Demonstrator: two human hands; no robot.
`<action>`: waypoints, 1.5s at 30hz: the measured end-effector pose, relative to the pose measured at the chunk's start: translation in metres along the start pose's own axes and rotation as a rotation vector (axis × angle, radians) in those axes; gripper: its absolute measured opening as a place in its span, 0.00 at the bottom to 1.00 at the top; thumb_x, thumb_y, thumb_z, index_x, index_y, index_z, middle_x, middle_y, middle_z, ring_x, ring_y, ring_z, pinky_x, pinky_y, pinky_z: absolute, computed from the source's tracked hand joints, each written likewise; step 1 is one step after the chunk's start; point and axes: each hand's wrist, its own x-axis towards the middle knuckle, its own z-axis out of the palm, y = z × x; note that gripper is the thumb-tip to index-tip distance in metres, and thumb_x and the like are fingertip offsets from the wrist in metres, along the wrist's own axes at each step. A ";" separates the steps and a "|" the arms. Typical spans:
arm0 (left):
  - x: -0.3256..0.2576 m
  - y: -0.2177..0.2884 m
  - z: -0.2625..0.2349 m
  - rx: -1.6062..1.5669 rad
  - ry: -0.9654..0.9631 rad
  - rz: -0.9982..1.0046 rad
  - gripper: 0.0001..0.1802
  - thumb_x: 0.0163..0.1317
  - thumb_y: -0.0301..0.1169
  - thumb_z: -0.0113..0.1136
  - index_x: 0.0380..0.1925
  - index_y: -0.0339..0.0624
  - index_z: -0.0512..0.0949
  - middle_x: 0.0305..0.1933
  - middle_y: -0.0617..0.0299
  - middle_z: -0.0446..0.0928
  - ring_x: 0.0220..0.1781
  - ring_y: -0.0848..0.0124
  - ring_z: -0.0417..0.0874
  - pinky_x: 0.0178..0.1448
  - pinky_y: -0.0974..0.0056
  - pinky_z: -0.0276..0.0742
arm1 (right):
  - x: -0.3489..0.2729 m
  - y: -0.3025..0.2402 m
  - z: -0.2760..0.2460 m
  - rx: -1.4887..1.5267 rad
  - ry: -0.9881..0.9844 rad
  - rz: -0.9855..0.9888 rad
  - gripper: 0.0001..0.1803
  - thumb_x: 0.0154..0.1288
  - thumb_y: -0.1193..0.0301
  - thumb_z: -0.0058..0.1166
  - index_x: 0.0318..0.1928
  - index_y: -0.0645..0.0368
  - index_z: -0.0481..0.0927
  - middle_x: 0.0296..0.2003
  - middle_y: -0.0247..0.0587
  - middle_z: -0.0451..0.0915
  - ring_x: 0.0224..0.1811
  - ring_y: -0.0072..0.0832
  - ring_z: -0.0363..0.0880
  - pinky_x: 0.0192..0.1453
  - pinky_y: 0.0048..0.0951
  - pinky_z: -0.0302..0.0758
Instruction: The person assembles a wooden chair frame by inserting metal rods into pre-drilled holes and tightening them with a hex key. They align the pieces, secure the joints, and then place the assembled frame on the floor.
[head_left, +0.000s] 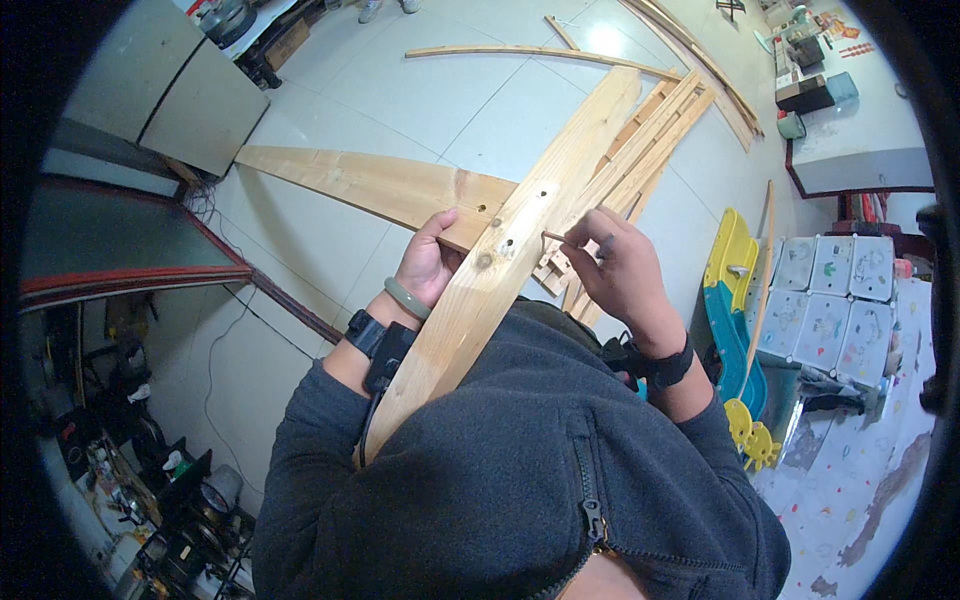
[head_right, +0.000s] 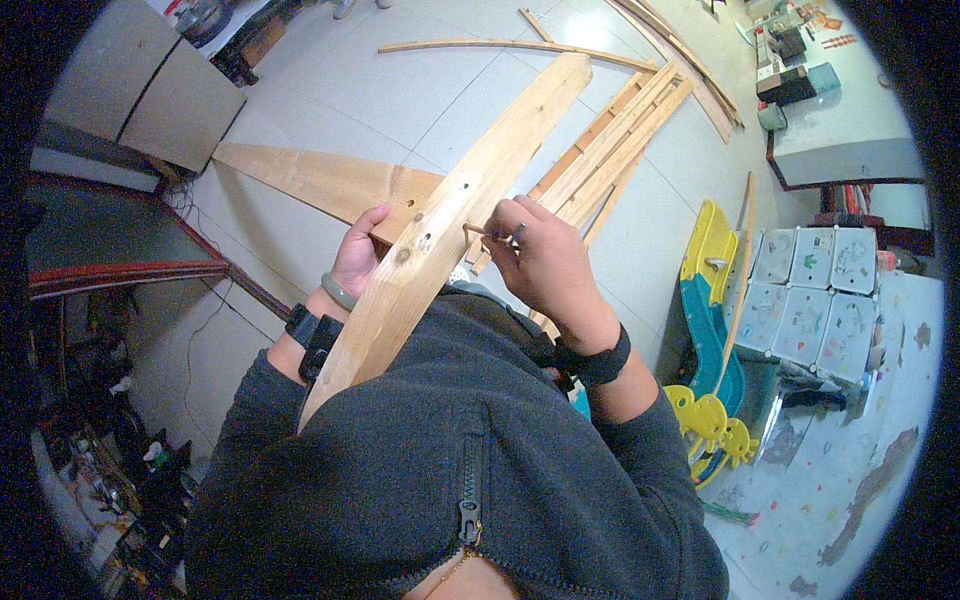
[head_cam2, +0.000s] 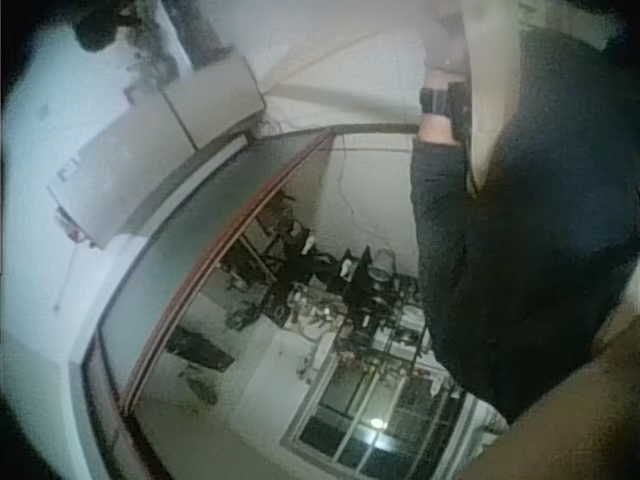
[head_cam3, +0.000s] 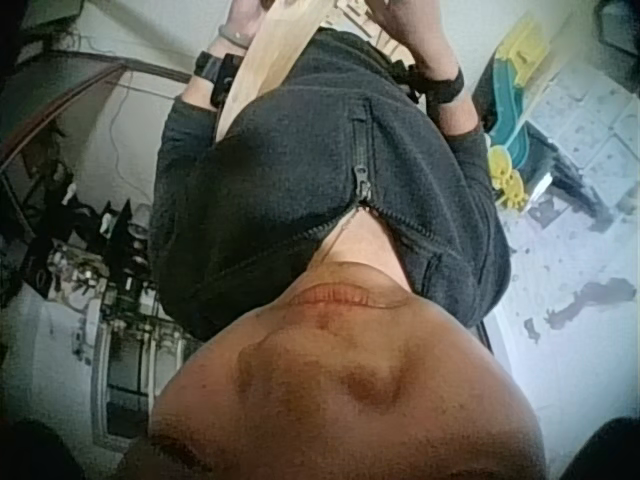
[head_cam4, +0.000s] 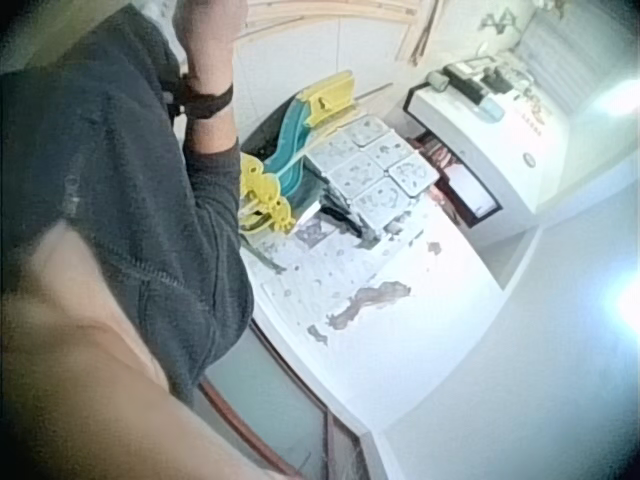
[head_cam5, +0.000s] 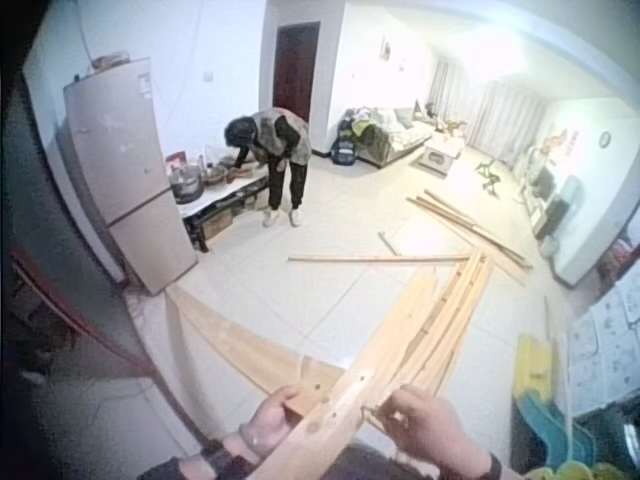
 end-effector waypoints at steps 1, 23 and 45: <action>0.000 0.000 0.000 -0.004 -0.005 -0.006 0.26 0.66 0.39 0.55 0.57 0.32 0.67 0.53 0.50 0.75 0.54 0.62 0.79 0.62 0.56 0.76 | -0.003 0.001 -0.003 0.049 0.010 -0.032 0.07 0.57 0.74 0.63 0.32 0.57 0.76 0.28 0.41 0.79 0.31 0.38 0.79 0.34 0.33 0.75; 0.002 0.000 -0.008 -0.019 0.137 -0.019 0.28 0.62 0.38 0.60 0.58 0.33 0.69 0.55 0.47 0.77 0.55 0.57 0.80 0.61 0.51 0.76 | 0.014 0.062 0.044 1.116 -0.146 0.767 0.35 0.69 0.36 0.38 0.45 0.57 0.74 0.17 0.21 0.58 0.16 0.13 0.51 0.20 0.19 0.52; -0.010 -0.019 0.034 0.079 0.427 0.063 0.21 0.69 0.40 0.54 0.56 0.41 0.70 0.51 0.57 0.79 0.51 0.67 0.81 0.55 0.61 0.79 | -0.022 0.110 0.048 1.328 -0.083 0.825 0.32 0.58 0.51 0.54 0.51 0.68 0.73 0.42 0.46 0.80 0.43 0.36 0.82 0.47 0.37 0.80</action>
